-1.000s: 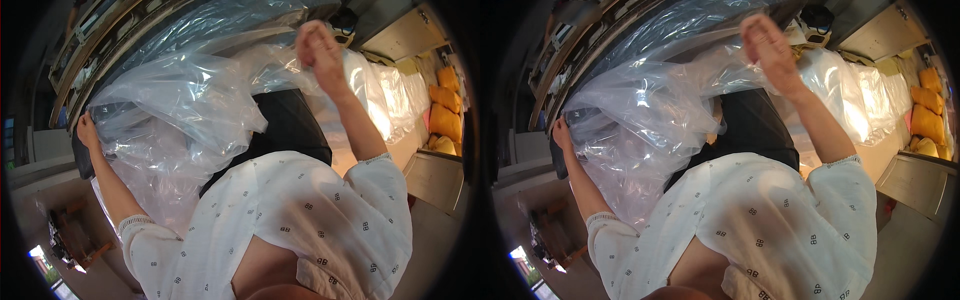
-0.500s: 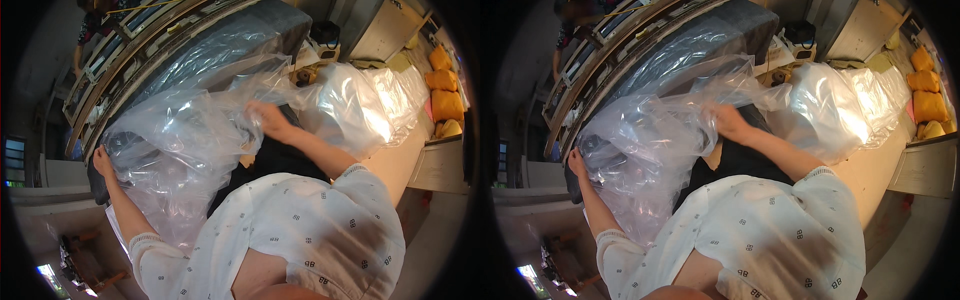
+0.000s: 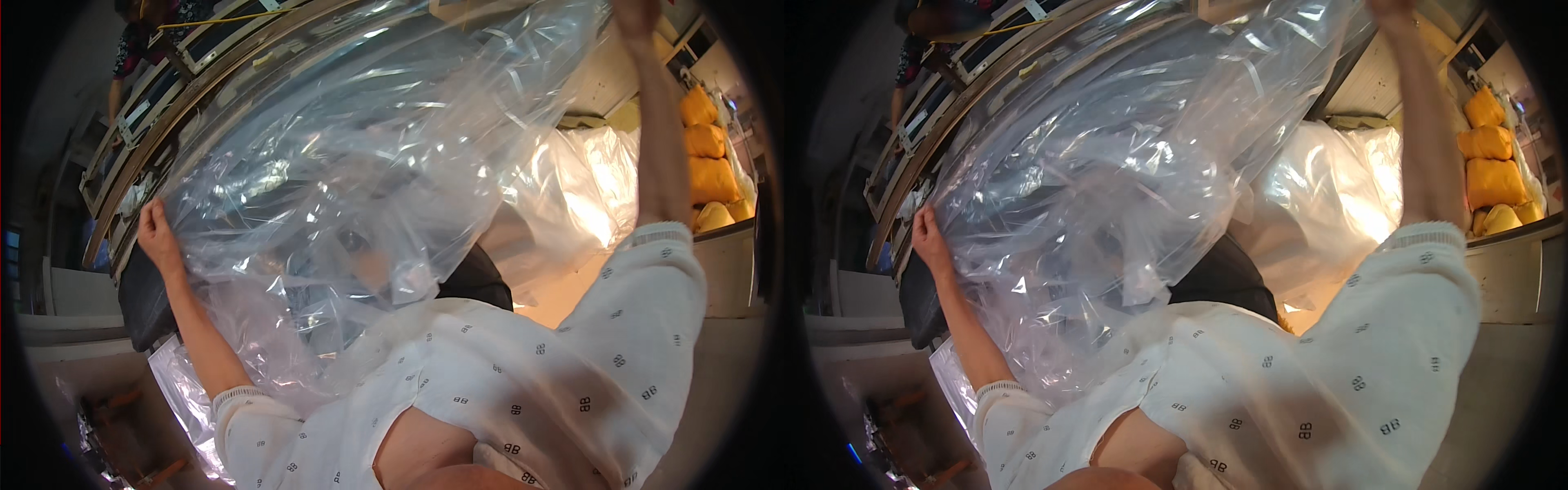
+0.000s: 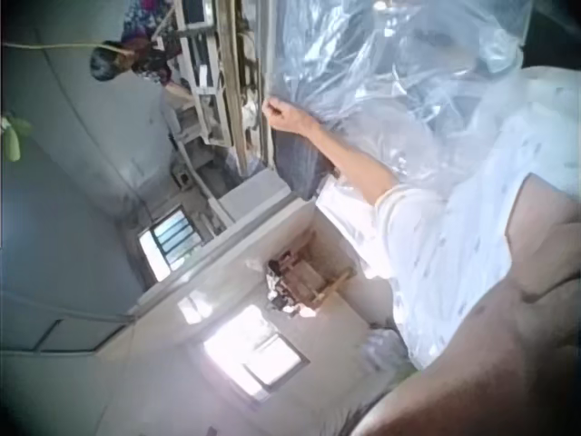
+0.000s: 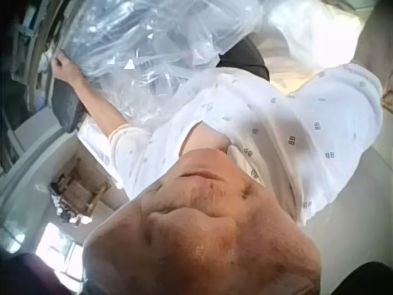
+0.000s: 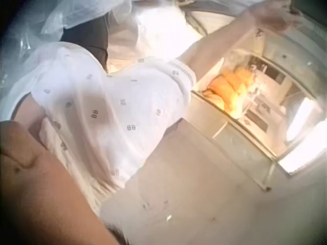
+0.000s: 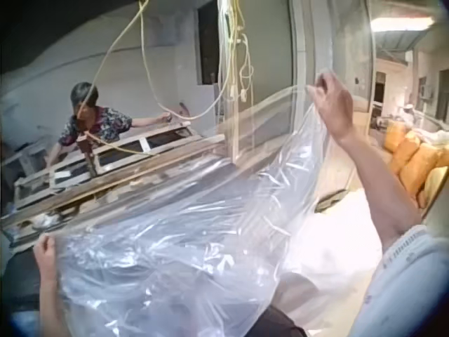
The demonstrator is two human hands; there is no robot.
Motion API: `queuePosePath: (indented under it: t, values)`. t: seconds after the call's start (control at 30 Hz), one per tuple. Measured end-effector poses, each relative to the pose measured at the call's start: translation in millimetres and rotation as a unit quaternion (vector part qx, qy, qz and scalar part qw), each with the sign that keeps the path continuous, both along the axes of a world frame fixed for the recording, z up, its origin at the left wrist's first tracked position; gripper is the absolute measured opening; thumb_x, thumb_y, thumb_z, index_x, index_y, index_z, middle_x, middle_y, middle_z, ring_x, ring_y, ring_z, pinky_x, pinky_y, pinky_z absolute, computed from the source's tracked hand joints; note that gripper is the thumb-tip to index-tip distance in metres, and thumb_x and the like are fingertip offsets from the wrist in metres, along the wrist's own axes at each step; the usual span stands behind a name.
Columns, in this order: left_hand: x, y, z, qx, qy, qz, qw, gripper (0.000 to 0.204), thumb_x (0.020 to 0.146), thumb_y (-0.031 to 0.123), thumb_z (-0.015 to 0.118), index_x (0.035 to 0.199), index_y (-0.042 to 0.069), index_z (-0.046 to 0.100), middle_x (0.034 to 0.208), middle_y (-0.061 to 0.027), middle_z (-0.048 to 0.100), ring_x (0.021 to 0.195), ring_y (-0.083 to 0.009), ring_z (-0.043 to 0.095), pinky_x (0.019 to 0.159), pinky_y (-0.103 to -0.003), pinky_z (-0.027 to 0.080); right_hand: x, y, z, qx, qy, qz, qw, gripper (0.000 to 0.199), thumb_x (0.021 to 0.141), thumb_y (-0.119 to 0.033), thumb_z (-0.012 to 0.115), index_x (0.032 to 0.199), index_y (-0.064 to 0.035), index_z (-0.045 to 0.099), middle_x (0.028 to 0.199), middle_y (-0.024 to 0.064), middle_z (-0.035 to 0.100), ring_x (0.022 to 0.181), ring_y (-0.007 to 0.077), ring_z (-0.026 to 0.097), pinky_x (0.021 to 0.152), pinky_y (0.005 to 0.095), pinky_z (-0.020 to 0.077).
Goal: Manually wrapping a large rectangular object with a large clear plastic sheet.
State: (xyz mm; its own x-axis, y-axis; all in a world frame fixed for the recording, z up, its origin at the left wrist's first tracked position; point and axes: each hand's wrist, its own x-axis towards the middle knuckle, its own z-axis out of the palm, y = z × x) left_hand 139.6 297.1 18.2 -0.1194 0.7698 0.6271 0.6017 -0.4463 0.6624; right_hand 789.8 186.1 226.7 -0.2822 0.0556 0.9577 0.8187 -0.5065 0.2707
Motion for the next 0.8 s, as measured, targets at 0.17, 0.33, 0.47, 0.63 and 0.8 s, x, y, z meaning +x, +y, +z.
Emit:
queuePosePath:
  t: [0.17, 0.33, 0.47, 0.63, 0.8]
  values:
    - [-71.5, -56.0, -10.2, -0.023, 0.147, 0.159, 0.976, 0.024, 0.088, 0.022, 0.051, 0.090, 0.000, 0.059, 0.078, -0.0051, 0.060, 0.072, -0.0108, 0.052, 0.068, -0.024, 0.041, -73.2, 51.3, -185.8, -0.445, -0.055, 0.166, 0.878, 0.049, 0.072, -0.035, 0.067, 0.112, -0.0110, 0.056, 0.116, 0.0084, 0.054, 0.104, 0.0299, 0.051, 0.089, 0.0341, 0.0416]
    - [-152.8, -77.6, -38.4, -0.138, 0.163, 0.224, 0.951, 0.025, 0.088, 0.024, 0.050, 0.088, 0.001, 0.059, 0.077, -0.0065, 0.059, 0.070, -0.0134, 0.052, 0.066, -0.025, 0.042, -76.1, 77.1, -228.4, -0.575, 0.170, 0.291, 0.745, 0.049, 0.077, -0.029, 0.064, 0.121, -0.0137, 0.048, 0.130, 0.0076, 0.041, 0.117, 0.0269, 0.040, 0.094, 0.0389, 0.0347]
    - [-126.1, -74.6, -36.9, -0.092, 0.199, 0.242, 0.945, 0.025, 0.089, 0.025, 0.050, 0.088, 0.001, 0.059, 0.078, -0.0080, 0.060, 0.071, -0.0154, 0.054, 0.067, -0.027, 0.043, -98.4, 110.5, -198.8, -0.446, 0.158, 0.319, 0.821, 0.039, 0.078, -0.030, 0.064, 0.109, -0.0093, 0.053, 0.110, 0.0081, 0.051, 0.098, 0.0230, 0.050, 0.077, 0.0322, 0.0427]
    - [-135.6, -62.1, -45.3, -0.054, 0.194, 0.270, 0.942, 0.025, 0.089, 0.024, 0.050, 0.092, 0.002, 0.060, 0.082, -0.0079, 0.062, 0.075, -0.0159, 0.056, 0.070, -0.027, 0.043, -111.1, 141.9, -162.5, -0.597, 0.189, 0.199, 0.754, 0.036, 0.071, -0.034, 0.068, 0.096, -0.0092, 0.060, 0.085, 0.0092, 0.056, 0.091, 0.0268, 0.049, 0.077, 0.0399, 0.0401]
    - [-134.2, -62.4, -40.9, -0.061, 0.172, 0.269, 0.946, 0.027, 0.090, 0.024, 0.049, 0.096, 0.001, 0.060, 0.087, -0.0079, 0.063, 0.079, -0.0163, 0.057, 0.074, -0.026, 0.043, -80.6, 191.9, -195.4, -0.656, 0.397, 0.380, 0.518, 0.017, 0.073, -0.020, 0.066, 0.078, -0.0044, 0.063, 0.068, 0.0047, 0.063, 0.064, 0.0095, 0.056, 0.060, 0.0254, 0.0444]
